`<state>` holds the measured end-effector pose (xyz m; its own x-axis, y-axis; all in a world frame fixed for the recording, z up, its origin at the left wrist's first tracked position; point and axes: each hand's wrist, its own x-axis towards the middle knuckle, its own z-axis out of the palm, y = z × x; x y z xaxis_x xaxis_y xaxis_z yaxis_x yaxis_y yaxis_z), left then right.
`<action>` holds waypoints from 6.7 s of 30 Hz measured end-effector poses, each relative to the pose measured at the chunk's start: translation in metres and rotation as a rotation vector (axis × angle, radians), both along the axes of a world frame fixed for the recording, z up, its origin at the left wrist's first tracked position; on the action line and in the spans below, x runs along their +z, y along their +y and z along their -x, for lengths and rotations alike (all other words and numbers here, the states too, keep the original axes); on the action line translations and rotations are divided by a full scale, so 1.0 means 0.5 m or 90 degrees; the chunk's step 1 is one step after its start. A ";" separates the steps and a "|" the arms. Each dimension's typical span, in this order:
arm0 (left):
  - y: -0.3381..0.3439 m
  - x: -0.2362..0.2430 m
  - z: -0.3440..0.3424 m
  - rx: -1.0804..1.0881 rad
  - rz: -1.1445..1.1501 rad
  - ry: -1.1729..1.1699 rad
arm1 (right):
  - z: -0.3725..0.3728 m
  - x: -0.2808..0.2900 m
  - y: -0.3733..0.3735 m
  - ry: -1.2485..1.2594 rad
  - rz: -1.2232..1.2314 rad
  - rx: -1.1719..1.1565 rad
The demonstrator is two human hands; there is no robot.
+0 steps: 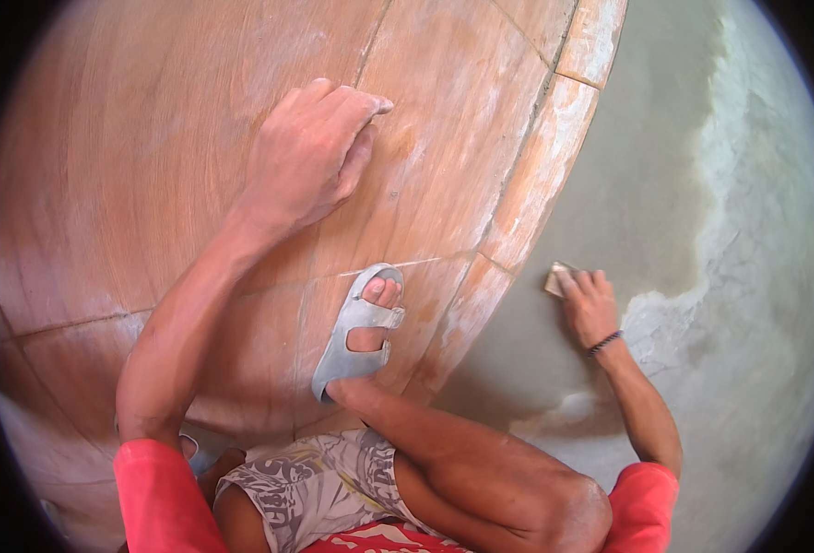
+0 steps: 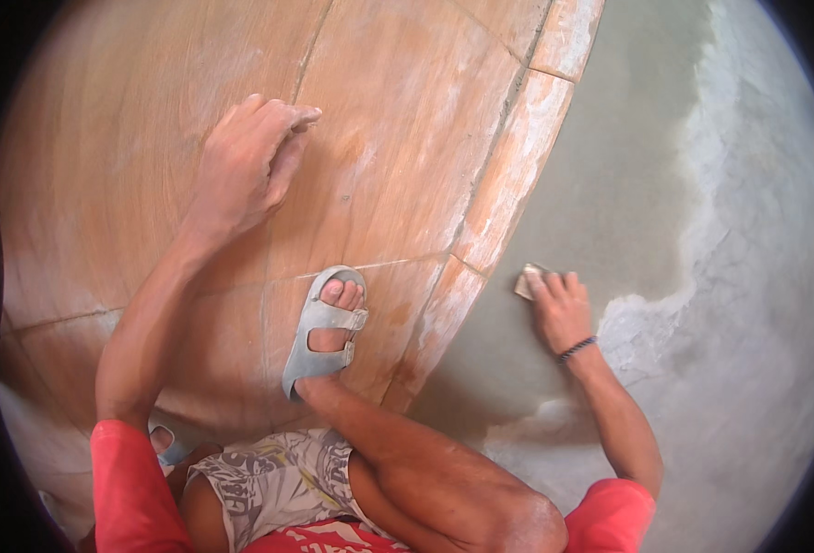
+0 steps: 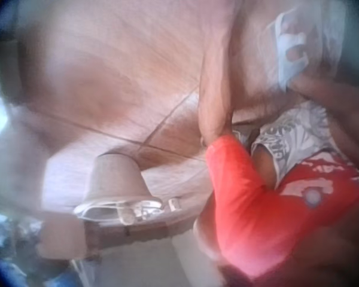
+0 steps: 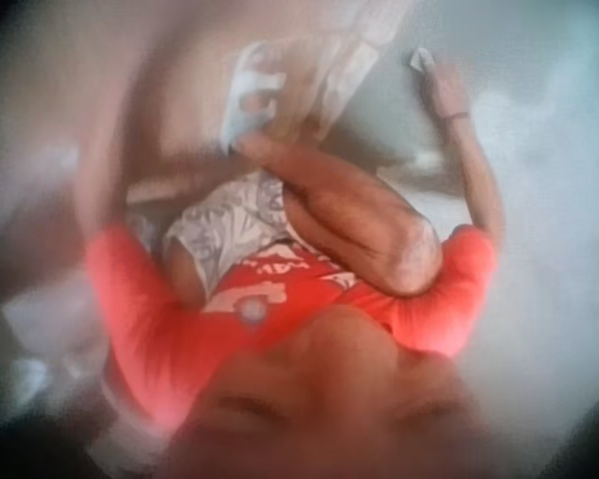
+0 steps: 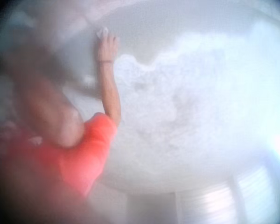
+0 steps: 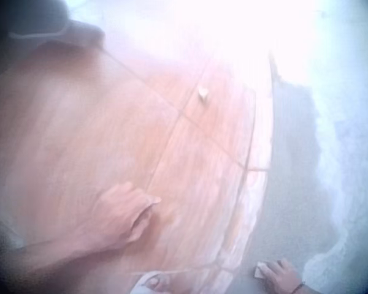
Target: The person applies plaster to a wall using a trowel, smoothing the surface in repetitive strokes. They occasionally dip the trowel into a bucket to gather more plaster and continue working on the same section of the wall.
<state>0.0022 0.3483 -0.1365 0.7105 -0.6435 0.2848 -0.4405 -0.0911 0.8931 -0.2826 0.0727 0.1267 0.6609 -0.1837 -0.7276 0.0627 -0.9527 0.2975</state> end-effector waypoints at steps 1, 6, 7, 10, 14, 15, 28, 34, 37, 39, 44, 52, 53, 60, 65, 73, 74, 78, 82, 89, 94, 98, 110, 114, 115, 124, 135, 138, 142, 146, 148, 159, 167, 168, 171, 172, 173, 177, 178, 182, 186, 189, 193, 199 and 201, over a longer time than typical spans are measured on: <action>0.000 -0.001 0.000 0.004 -0.003 -0.011 | -0.018 0.028 -0.026 -0.031 0.034 0.023; -0.006 -0.013 0.008 0.024 0.003 -0.033 | -0.166 -0.021 -0.104 -0.292 0.207 0.044; -0.002 -0.016 0.007 0.026 0.002 -0.037 | -0.153 -0.057 -0.087 -0.260 0.193 0.043; -0.002 -0.015 0.008 0.024 0.009 -0.004 | 0.002 -0.111 0.003 -0.091 0.130 0.059; -0.004 -0.014 0.011 0.026 -0.001 -0.006 | 0.100 -0.010 0.054 -0.007 -0.001 0.006; -0.001 -0.015 0.011 0.026 -0.006 -0.012 | 0.089 0.017 0.051 0.012 -0.017 -0.001; -0.005 -0.013 0.023 0.009 -0.034 0.021 | 0.268 0.007 0.176 0.016 -0.039 -0.030; -0.005 -0.019 0.018 0.067 0.008 -0.093 | 0.125 0.004 0.099 -0.158 0.169 -0.046; -0.003 0.000 0.020 0.054 -0.017 -0.076 | 0.222 -0.098 0.168 -0.124 0.126 -0.047; -0.005 -0.003 0.022 0.040 -0.012 -0.070 | 0.360 -0.087 0.245 -0.003 0.046 -0.069; -0.012 -0.035 0.028 0.072 -0.003 -0.088 | 0.427 0.063 0.278 0.058 -0.024 -0.109; -0.014 0.018 0.041 0.064 -0.040 -0.038 | 0.363 -0.096 0.250 -0.056 0.111 -0.085; -0.014 0.007 0.038 0.058 -0.027 -0.047 | 0.419 -0.098 0.282 0.013 0.072 -0.107; -0.009 -0.057 0.036 0.092 0.033 -0.058 | 0.393 0.050 0.273 -0.017 0.033 -0.068; -0.012 -0.002 0.033 0.069 -0.040 -0.055 | 0.355 -0.072 0.264 -0.070 0.081 -0.081; 0.002 0.006 0.028 0.007 -0.056 -0.019 | 0.342 0.100 0.237 -0.011 0.094 -0.085; 0.002 0.006 0.030 0.009 -0.063 0.003 | 0.263 0.109 0.213 -0.072 0.141 -0.094; -0.006 -0.039 0.025 0.044 -0.055 -0.046 | 0.164 0.016 0.143 -0.256 0.230 -0.074; -0.012 -0.040 0.024 0.026 -0.023 -0.084 | 0.301 0.014 0.220 -0.067 0.076 -0.092; -0.003 -0.020 0.025 0.029 -0.039 -0.029 | 0.076 0.143 0.100 -0.308 0.296 -0.039; -0.009 -0.014 0.018 0.014 -0.021 -0.049 | 0.133 0.018 0.098 -0.148 0.141 -0.036; 0.006 -0.008 0.006 -0.009 -0.062 -0.049 | 0.105 0.097 0.056 -0.175 0.159 -0.032; -0.072 0.014 -0.229 0.313 0.016 -0.043 | -0.040 0.059 -0.031 -0.221 0.229 -0.001; -0.048 -0.055 -0.362 0.393 -0.057 -0.117 | -0.136 0.158 -0.115 -0.395 0.377 0.030; -0.040 -0.081 -0.373 0.409 -0.081 -0.118 | -0.192 0.153 -0.134 -0.444 0.396 0.048; -0.041 -0.087 -0.355 0.370 -0.071 -0.128 | -0.162 0.059 -0.140 -0.270 0.263 0.028; -0.046 -0.088 -0.357 0.351 -0.094 -0.145 | -0.191 -0.018 -0.156 -0.244 0.210 0.034; -0.049 -0.053 -0.335 0.342 -0.128 -0.166 | -0.166 0.051 -0.147 -0.202 0.181 0.045; -0.060 -0.043 -0.330 0.344 -0.156 -0.148 | -0.280 0.114 -0.209 -0.411 0.382 0.040; -0.061 -0.063 -0.335 0.345 -0.137 -0.157 | -0.256 0.007 -0.204 -0.279 0.256 0.061; -0.056 -0.066 -0.346 0.346 -0.141 -0.177 | -0.205 -0.031 -0.168 -0.151 0.148 0.051; -0.058 -0.061 -0.347 0.358 -0.111 -0.151 | -0.397 -0.098 -0.325 -0.270 0.317 0.075; -0.049 -0.051 -0.334 0.346 -0.147 -0.173 | -0.366 -0.014 -0.289 -0.207 0.258 0.068; -0.052 -0.046 -0.338 0.352 -0.148 -0.172 | -0.415 -0.014 -0.317 -0.294 0.296 0.063; -0.058 -0.033 -0.334 0.351 -0.154 -0.107 | -0.456 -0.080 -0.351 -0.317 0.319 0.091; -0.062 -0.029 -0.333 0.348 -0.151 -0.092 | -0.433 -0.109 -0.345 -0.267 0.299 0.098; -0.068 -0.028 -0.333 0.342 -0.144 -0.088 | -0.412 -0.129 -0.339 -0.216 0.280 0.105; -0.045 -0.049 -0.338 0.324 -0.172 -0.129 | -0.283 -0.084 -0.210 -0.038 0.070 0.028; -0.046 -0.046 -0.338 0.327 -0.187 -0.148 | -0.291 -0.056 -0.223 -0.058 0.092 0.039; -0.057 -0.048 -0.340 0.324 -0.202 -0.154 | -0.378 -0.016 -0.296 -0.251 0.238 0.069; -0.080 0.036 -0.311 0.398 -0.180 -0.104 | -0.391 -0.118 -0.316 -0.210 0.254 0.115; -0.061 0.020 -0.325 0.361 -0.199 -0.107 | -0.319 -0.122 -0.252 -0.072 0.161 0.071; -0.058 -0.053 -0.345 0.354 -0.150 -0.152 | -0.331 -0.035 -0.253 -0.099 0.133 0.073; -0.066 -0.041 -0.351 0.369 -0.130 -0.165 | -0.409 -0.110 -0.319 -0.216 0.241 0.114; -0.044 -0.041 -0.353 0.377 -0.142 -0.183 | -0.350 -0.156 -0.275 -0.103 0.191 0.098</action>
<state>0.1787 0.3263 -0.1572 0.8761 -0.2366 0.4201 -0.4765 -0.5573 0.6799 -0.1078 -0.0646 0.0487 0.7995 -0.2628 -0.5400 0.1270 -0.8048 0.5798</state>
